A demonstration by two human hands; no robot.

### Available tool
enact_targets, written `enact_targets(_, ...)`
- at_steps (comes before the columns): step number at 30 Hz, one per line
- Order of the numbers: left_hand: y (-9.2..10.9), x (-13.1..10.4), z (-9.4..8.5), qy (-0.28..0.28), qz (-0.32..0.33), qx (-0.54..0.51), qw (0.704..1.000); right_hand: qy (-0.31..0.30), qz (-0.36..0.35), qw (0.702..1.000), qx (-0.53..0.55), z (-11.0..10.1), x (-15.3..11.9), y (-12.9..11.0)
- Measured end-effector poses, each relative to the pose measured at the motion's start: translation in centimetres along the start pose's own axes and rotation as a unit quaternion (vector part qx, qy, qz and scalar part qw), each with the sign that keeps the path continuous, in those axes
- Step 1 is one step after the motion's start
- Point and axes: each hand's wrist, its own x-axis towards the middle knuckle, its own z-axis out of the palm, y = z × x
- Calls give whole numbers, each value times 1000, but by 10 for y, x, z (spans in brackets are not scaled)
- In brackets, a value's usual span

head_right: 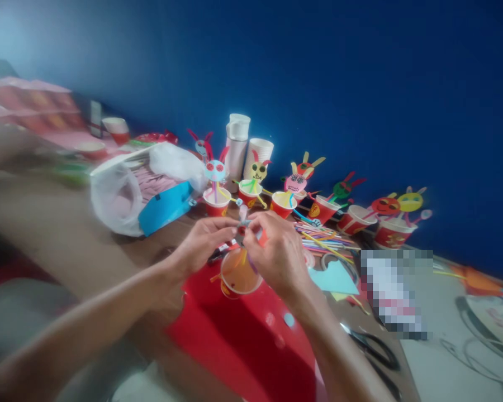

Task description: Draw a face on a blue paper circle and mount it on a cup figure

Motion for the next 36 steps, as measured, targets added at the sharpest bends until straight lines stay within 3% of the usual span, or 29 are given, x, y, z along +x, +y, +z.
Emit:
enact_targets(16, 0, 3, 0, -8, 16, 1, 1000, 3, 11, 1000, -15, -1, -1, 0)
enact_targets(27, 2, 1, 10, 25, 20, 4, 999, 33, 0, 998, -45, -2, -5, -1)
enact_targets(32, 7, 0, 15, 42, 23, 34, 998, 57, 67, 993, 80, -13, -4, 3)
enact_targets(36, 8, 2, 18, 53, 21, 49, 997, 38, 132, 963, 231, -13, 2, 19)
